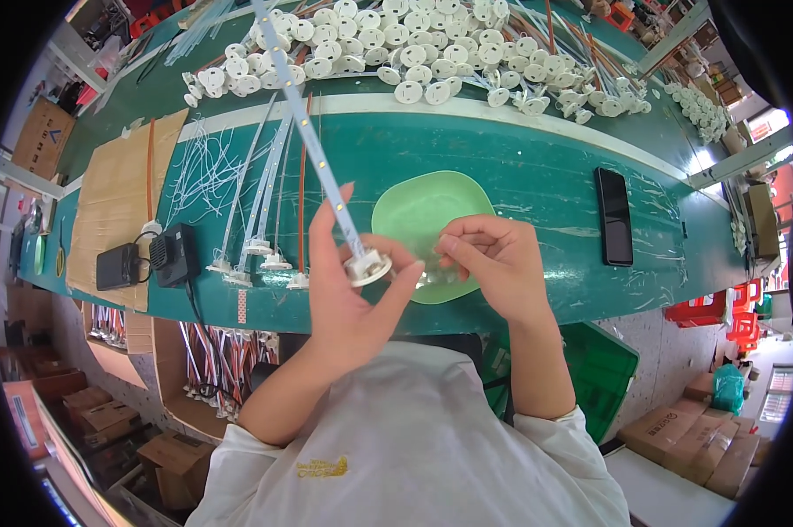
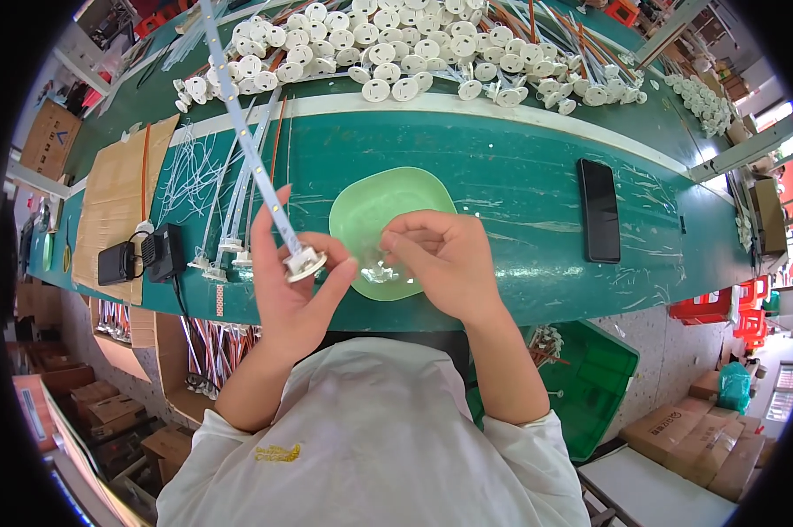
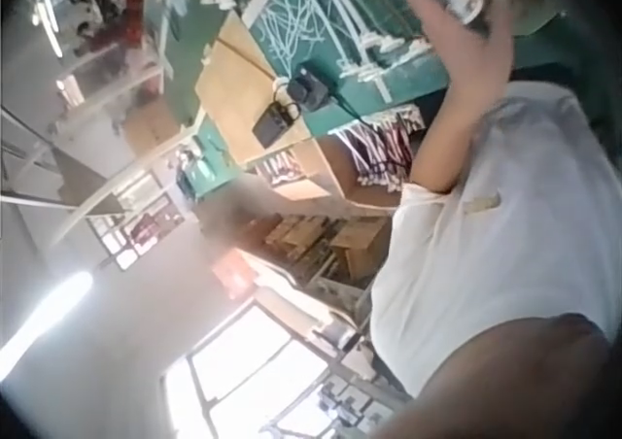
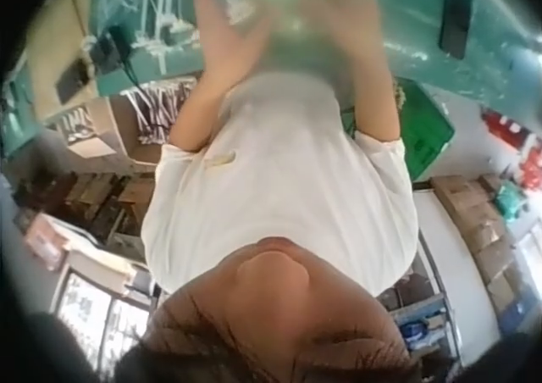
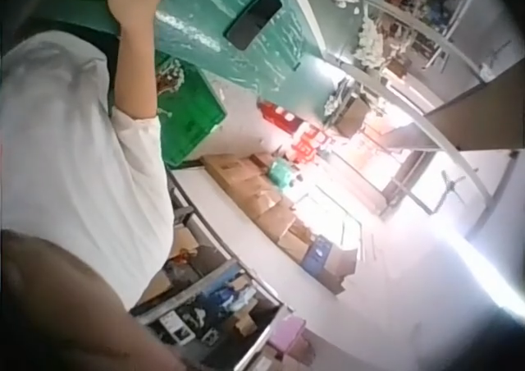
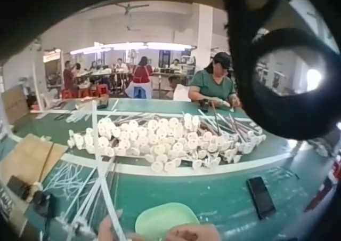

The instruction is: Assembling LED light strips by connecting components and then packaging the completed units into a cardboard box.

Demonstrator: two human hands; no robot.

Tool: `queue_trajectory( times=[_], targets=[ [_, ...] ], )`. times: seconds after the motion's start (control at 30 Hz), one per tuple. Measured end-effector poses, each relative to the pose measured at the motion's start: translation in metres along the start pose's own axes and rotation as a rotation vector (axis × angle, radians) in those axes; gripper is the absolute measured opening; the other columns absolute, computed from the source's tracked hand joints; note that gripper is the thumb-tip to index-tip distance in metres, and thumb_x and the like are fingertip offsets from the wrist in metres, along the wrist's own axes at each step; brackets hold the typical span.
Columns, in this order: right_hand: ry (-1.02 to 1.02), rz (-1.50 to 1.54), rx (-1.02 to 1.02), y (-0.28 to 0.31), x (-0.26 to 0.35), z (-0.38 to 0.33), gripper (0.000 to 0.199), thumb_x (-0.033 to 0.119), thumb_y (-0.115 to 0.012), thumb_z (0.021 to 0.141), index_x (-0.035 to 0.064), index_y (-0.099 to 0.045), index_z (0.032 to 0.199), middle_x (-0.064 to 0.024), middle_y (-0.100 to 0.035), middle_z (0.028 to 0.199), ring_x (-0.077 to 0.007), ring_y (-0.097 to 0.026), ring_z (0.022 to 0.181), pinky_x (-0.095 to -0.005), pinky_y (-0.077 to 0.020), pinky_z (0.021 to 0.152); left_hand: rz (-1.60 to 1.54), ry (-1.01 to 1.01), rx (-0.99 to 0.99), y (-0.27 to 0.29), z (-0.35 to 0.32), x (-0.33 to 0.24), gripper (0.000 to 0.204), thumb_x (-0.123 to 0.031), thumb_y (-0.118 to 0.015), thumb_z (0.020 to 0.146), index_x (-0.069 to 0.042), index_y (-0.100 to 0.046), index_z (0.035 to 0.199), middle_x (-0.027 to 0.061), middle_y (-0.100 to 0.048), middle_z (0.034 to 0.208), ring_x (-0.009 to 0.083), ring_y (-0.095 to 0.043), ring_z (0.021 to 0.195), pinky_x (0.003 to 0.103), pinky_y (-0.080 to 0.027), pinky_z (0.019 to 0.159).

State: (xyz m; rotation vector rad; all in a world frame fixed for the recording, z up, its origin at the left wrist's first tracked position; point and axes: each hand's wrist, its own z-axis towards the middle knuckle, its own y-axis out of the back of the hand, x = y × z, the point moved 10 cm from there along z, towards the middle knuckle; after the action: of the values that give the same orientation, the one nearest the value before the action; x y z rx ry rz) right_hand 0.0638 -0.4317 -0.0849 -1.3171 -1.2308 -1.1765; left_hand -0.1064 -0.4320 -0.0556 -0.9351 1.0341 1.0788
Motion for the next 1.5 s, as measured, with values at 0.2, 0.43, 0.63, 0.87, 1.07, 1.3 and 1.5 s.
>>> queue_trajectory(
  times=[0.2,0.43,0.63,0.87,1.07,1.3,1.5],
  targets=[
    [0.160,-0.142,0.014,-0.005,0.011,-0.009,0.008,0.004,-0.068,0.085,-0.0024,-0.070,0.090,-0.0081,-0.072,0.078,-0.0126,-0.070,0.073,-0.0253,-0.0534,0.066,0.206,-0.076,-0.003,-0.013,0.016,-0.002,0.077,0.004,-0.070,0.081,0.000,-0.026,0.144,0.0092,-0.069,0.083,0.0138,-0.067,0.077,0.026,-0.052,0.071],
    [0.275,-0.336,0.006,-0.006,0.033,-0.013,0.010,-0.004,-0.068,0.083,-0.0055,-0.070,0.094,-0.0094,-0.071,0.082,-0.0124,-0.068,0.074,-0.0259,-0.0560,0.070,0.333,-0.071,0.055,-0.021,0.018,-0.004,0.074,0.007,-0.069,0.081,0.000,-0.028,0.143,0.0088,-0.067,0.084,0.0112,-0.065,0.078,0.024,-0.051,0.071],
    [0.322,-0.290,-0.114,0.004,0.029,-0.015,0.015,-0.003,-0.069,0.084,-0.0048,-0.070,0.098,-0.0110,-0.072,0.084,-0.0134,-0.069,0.076,-0.0252,-0.0567,0.070,0.019,-0.010,-0.017,-0.012,0.018,0.018,0.076,0.005,-0.067,0.085,-0.004,-0.020,0.144,0.0098,-0.067,0.087,0.0128,-0.064,0.080,0.025,-0.051,0.071],
    [0.423,-0.219,-0.164,-0.005,0.028,-0.023,0.014,-0.004,-0.070,0.081,-0.0045,-0.069,0.095,-0.0105,-0.071,0.080,-0.0140,-0.069,0.070,-0.0247,-0.0553,0.064,-0.117,0.094,-0.040,-0.015,0.014,0.018,0.078,0.010,-0.064,0.085,-0.006,-0.018,0.145,0.0096,-0.064,0.092,0.0127,-0.063,0.084,0.026,-0.051,0.074],
    [0.877,-0.556,-0.417,-0.024,0.072,-0.066,0.012,-0.008,-0.069,0.077,-0.0029,-0.067,0.088,-0.0129,-0.068,0.075,-0.0205,-0.065,0.060,-0.0258,-0.0502,0.055,-0.343,0.018,-0.034,-0.015,0.012,0.015,0.053,-0.017,-0.045,0.102,-0.011,-0.020,0.149,0.0120,-0.057,0.092,0.0187,-0.055,0.082,0.035,-0.046,0.080],
    [0.998,-0.486,-0.503,-0.046,0.083,-0.077,0.014,-0.010,-0.068,0.073,-0.0034,-0.065,0.085,-0.0118,-0.066,0.074,-0.0232,-0.062,0.055,-0.0283,-0.0473,0.050,-0.612,0.002,0.054,-0.035,0.009,-0.003,0.056,-0.029,-0.025,0.106,-0.011,-0.002,0.154,0.0160,-0.053,0.106,0.0196,-0.051,0.089,0.035,-0.043,0.085],
    [0.991,-0.500,-0.517,-0.050,0.082,-0.082,0.015,-0.011,-0.067,0.072,-0.0038,-0.065,0.085,-0.0124,-0.065,0.072,-0.0243,-0.062,0.055,-0.0292,-0.0482,0.050,-0.629,-0.028,0.122,-0.041,0.004,-0.005,0.058,-0.027,-0.024,0.106,-0.012,0.002,0.155,0.0156,-0.053,0.107,0.0187,-0.051,0.089,0.035,-0.043,0.087]
  ],
)
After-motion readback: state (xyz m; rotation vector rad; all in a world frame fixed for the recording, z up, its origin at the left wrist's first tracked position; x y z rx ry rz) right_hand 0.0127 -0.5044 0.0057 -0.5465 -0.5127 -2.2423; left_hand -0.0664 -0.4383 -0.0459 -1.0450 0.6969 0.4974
